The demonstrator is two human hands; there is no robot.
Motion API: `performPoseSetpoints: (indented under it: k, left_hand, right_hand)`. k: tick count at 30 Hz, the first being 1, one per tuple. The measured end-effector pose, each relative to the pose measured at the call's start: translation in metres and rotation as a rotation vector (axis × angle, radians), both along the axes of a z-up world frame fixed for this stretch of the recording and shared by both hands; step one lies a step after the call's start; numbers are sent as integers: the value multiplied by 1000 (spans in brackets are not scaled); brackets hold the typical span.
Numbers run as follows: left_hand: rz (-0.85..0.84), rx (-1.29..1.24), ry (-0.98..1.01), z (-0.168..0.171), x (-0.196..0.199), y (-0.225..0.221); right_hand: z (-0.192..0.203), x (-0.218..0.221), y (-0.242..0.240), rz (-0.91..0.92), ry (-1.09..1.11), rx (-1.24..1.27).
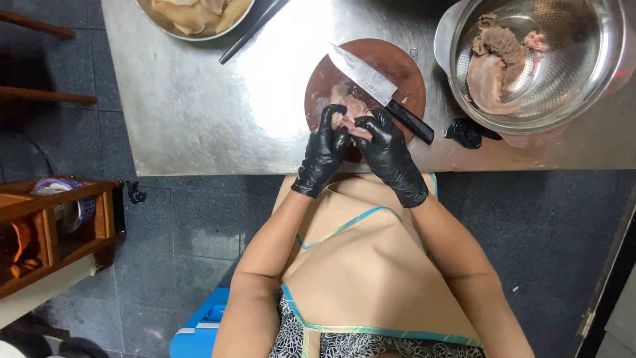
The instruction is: The person is slicing and trimming pieces of meat on a wooden cutting board using a knife and moving the pieces into a bowl.
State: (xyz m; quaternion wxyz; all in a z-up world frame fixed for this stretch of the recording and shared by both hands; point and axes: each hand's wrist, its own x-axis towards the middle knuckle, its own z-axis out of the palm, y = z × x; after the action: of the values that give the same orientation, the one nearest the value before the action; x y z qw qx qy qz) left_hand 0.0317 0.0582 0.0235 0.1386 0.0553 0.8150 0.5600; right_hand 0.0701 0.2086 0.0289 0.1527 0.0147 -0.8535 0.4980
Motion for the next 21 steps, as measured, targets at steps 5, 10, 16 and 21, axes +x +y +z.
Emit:
performPoseSetpoints:
  k: [5,10,16,21]
  left_hand:
    - [59,257,-26,-43,-11,-16]
    - [158,680,-190,-61,-42,-9]
    - [216,547,-41,-89,-65,-9]
    - [-1,357,172,-203,-95,-13]
  right_hand:
    - [-11,-5,-4,26,-81,-245]
    - [-53,-8,7,32,-118,-362]
    - [5,-8,-21,-18,-114,-283]
    - [-4,-4,-16,-47,-16,80]
